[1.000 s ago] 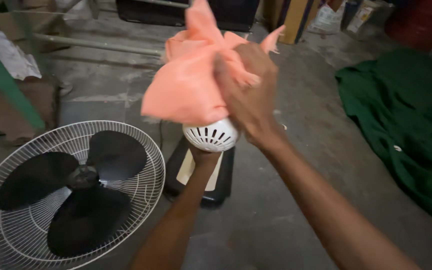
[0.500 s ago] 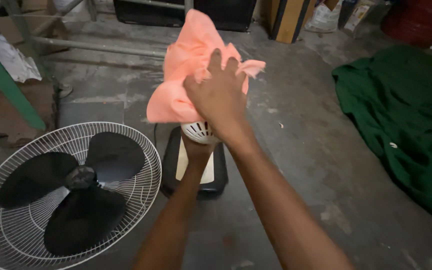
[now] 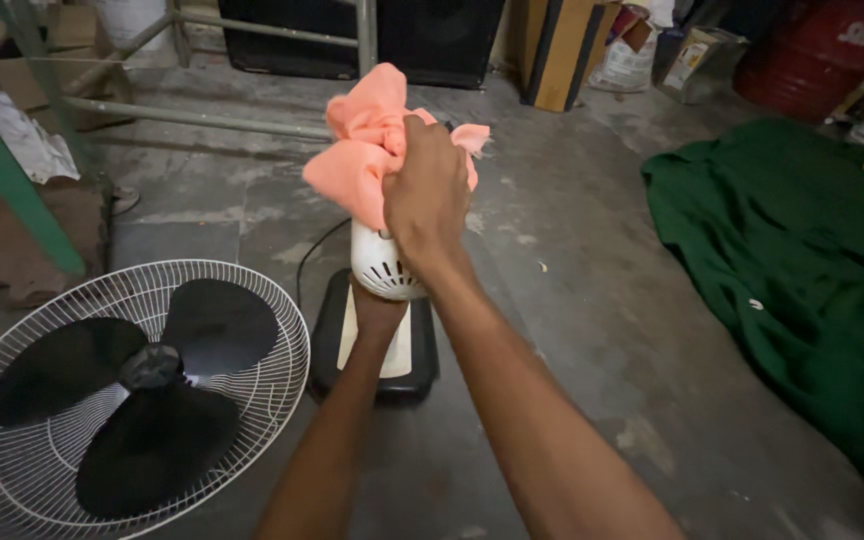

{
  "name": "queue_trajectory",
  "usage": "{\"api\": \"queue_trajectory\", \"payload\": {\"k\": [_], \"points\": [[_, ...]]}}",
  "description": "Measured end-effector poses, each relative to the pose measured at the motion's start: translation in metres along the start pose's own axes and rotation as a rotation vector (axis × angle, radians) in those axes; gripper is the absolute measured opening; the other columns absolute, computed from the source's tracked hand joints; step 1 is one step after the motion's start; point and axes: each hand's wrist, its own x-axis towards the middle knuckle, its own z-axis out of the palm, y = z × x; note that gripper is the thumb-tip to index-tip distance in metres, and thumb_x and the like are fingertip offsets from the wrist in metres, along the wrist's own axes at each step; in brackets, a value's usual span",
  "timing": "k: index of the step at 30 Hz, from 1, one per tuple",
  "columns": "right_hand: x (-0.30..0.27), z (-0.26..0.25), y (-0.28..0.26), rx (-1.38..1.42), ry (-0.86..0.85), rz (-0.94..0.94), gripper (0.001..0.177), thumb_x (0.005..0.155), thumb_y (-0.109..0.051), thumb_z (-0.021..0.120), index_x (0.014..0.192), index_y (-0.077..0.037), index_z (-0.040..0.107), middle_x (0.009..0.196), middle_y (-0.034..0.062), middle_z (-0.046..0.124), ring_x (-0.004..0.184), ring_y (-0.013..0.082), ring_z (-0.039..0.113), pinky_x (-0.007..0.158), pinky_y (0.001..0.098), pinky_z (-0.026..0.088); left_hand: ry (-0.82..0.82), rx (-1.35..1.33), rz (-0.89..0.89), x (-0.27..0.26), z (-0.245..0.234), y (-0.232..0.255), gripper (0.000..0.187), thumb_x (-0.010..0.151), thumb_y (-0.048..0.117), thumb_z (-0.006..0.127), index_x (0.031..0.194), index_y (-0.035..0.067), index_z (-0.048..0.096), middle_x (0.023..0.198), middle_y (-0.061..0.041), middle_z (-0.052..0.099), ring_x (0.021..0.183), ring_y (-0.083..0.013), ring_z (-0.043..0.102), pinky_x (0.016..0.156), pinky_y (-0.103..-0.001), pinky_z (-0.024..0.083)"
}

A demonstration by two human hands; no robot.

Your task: The person wipes the motor housing and neck of a disassembled pedestal fan using a pink cloth. The fan blades and front grille are removed and placed on the floor. The person rotates the motor housing to clean all sides and then wipes the neck and base area.

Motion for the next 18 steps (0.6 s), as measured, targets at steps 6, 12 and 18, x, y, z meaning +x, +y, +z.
{"api": "queue_trajectory", "payload": {"k": [6,12,18], "points": [[0.006,-0.012,-0.016,-0.143,-0.144,0.027,0.048,0.078,-0.037,0.068,0.120,-0.014,0.067,0.125,0.0120,0.062,0.120,0.0380,0.054,0.088,0.0634,0.044,-0.035,-0.039,0.029,-0.003,0.001,0.006,0.049,0.074,0.009,0.081,0.119,0.001,0.064,0.111,-0.010,0.074,0.100,-0.0183,0.071,0.088,-0.037,0.059],[0.021,0.001,-0.008,-0.127,-0.195,0.076,0.043,0.082,-0.039,0.067,0.118,-0.015,0.066,0.120,0.0112,0.065,0.122,0.0366,0.054,0.095,0.0640,0.039,-0.056,-0.125,0.027,-0.004,0.000,-0.005,0.049,0.074,0.005,0.081,0.119,0.000,0.064,0.111,-0.011,0.074,0.100,-0.0182,0.071,0.087,-0.036,0.060],[0.018,0.003,-0.003,0.000,-0.045,0.043,0.041,0.082,-0.027,0.064,0.121,-0.013,0.065,0.115,0.0122,0.069,0.117,0.0364,0.059,0.096,0.0614,0.041,-0.006,-0.048,0.067,-0.003,-0.002,-0.003,0.046,0.072,0.004,0.083,0.115,-0.001,0.067,0.107,-0.011,0.076,0.097,-0.0179,0.073,0.084,-0.036,0.060]]}}
